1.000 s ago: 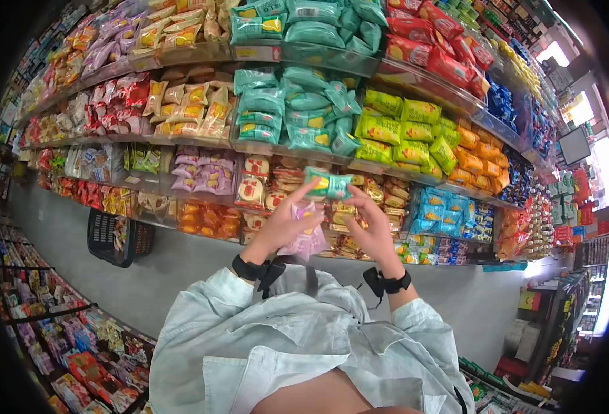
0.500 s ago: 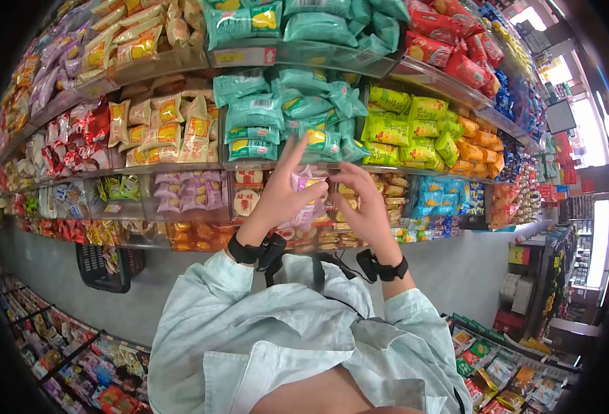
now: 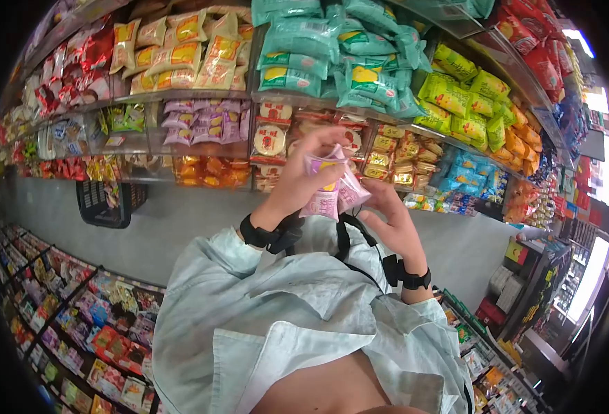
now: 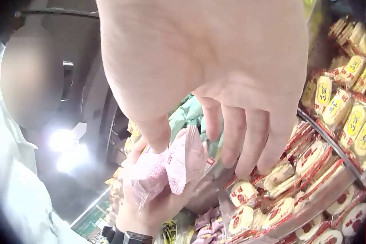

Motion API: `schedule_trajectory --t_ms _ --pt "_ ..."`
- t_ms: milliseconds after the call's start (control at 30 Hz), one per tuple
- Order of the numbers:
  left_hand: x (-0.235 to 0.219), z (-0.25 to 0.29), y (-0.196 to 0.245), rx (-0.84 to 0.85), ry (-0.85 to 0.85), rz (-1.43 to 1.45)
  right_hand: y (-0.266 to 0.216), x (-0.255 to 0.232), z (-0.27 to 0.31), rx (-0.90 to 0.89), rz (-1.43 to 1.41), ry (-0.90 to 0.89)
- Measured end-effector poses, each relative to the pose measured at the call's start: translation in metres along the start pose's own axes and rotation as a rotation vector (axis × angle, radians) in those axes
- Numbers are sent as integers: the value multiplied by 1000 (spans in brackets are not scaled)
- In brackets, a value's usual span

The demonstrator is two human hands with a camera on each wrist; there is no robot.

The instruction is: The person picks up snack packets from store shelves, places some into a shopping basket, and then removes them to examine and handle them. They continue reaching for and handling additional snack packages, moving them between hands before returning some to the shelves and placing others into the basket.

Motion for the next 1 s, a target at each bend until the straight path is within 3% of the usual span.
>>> schedule_trajectory --t_ms 100,200,367,500,567,733,867,1000 --pt "10 16 -17 -52 -51 57 6 8 1 -2 -45 -94" --pt "22 33 -29 -47 -63 -3 17 -1 12 15 73 -59" --pt "50 56 -39 37 -34 -282 50 -40 40 -56 29 37" --pt "80 80 -62 -19 49 -199 71 -77 78 -87 16 72" --pt "106 94 -71 -135 40 -236 93 -93 95 -156 18 74" --pt "174 143 -106 -297 17 -429 161 -123 132 -37 -222 -30" --pt "195 190 -128 -186 65 -569 202 -133 142 42 -325 -30" --pt "201 230 -117 -336 21 -561 212 -130 143 105 -315 -41"
Point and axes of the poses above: each hand's wrist, its own z-axis away from the middle knuckle, its own x-axis out of the palm, y = z × x, the point moved 3 cm from there along -z, towards the middle knuckle, and after that the axes turned 15 degrees about x, right-handed, at the moved point
